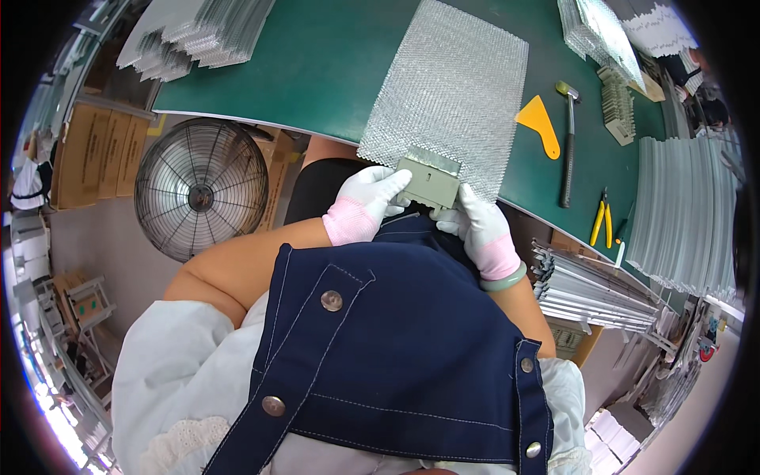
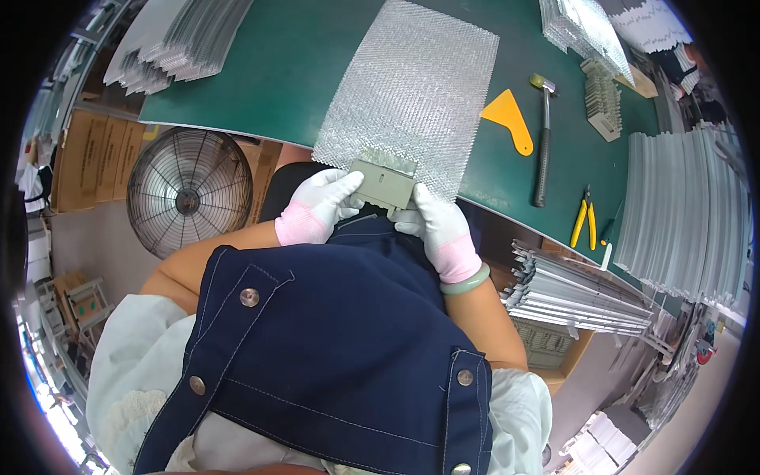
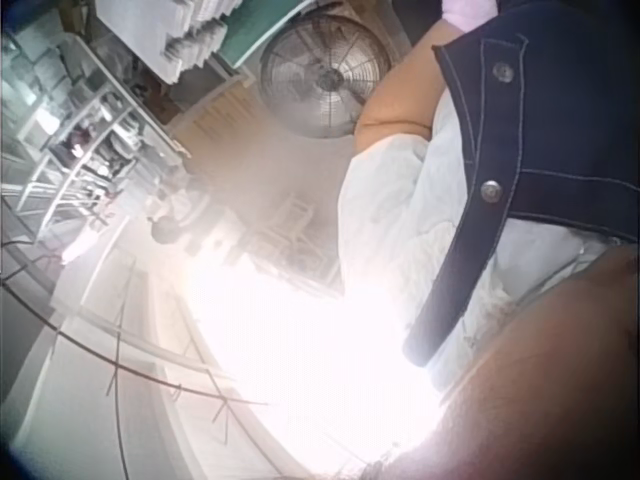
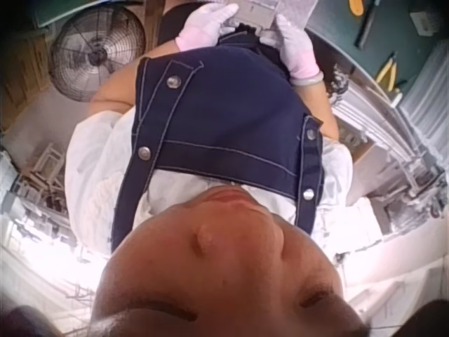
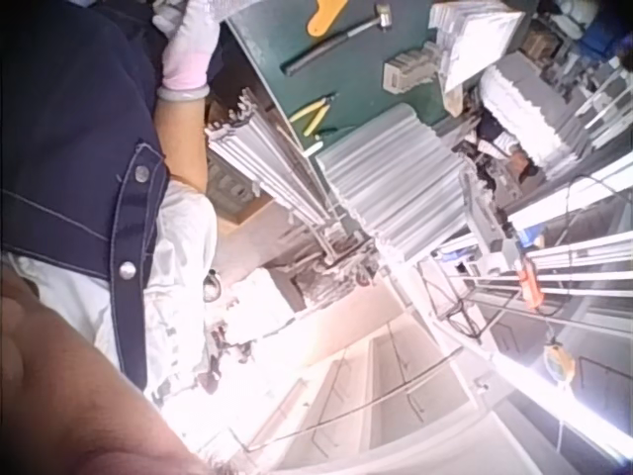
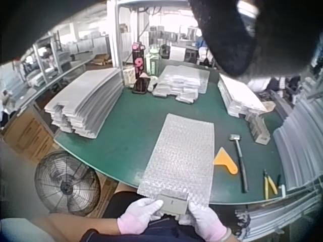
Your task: The person assembles air filters by placing a mesh sheet onto a workbench, positioning a plastic connector, and fitting metal frame pieces around the mesh. They use a handheld stapler to secure the frame to the mesh and then place the completed unit aside. The process is repeated for multiple units.
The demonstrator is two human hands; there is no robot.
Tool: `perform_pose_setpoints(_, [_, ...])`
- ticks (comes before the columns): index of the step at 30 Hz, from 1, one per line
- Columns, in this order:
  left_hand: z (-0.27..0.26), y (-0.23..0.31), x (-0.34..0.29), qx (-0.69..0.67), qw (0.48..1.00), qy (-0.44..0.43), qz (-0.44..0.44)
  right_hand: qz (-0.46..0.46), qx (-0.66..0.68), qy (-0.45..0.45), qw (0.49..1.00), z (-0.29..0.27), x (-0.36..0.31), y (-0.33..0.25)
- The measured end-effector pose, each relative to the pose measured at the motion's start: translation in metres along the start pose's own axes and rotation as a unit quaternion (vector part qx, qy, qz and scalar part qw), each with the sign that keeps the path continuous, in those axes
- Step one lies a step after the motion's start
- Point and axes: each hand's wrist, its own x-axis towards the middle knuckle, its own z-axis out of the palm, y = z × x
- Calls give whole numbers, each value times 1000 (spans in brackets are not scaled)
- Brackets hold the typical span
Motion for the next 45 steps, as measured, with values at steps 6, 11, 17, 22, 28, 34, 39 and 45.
perform_pose_setpoints(6, [5,8,0,-11,1000,-4,15,109,-6,-119,987,1,-8,7])
perform_pose_setpoints(11, [-7,32,0,218,970,-97,-49,102,51,-88,990,17,11,10])
perform_pose_setpoints(17, [21,145,-8,783,588,-76,189,60,88,-43,993,21,15,14])
perform_pose_setpoints(22, [16,118,133,735,367,-89,563,36,140,-15,989,30,15,8])
perform_pose_setpoints(28, [23,121,129,749,365,-103,543,34,133,1,991,21,21,5])
perform_pose_setpoints(34, [20,113,125,734,383,-104,552,46,155,17,987,21,17,6])
perform_pose_setpoints(39, [21,97,105,726,399,-105,551,25,169,58,984,27,9,12])
perform_pose_setpoints(45, [34,118,99,753,422,-154,481,59,243,-13,968,19,13,13])
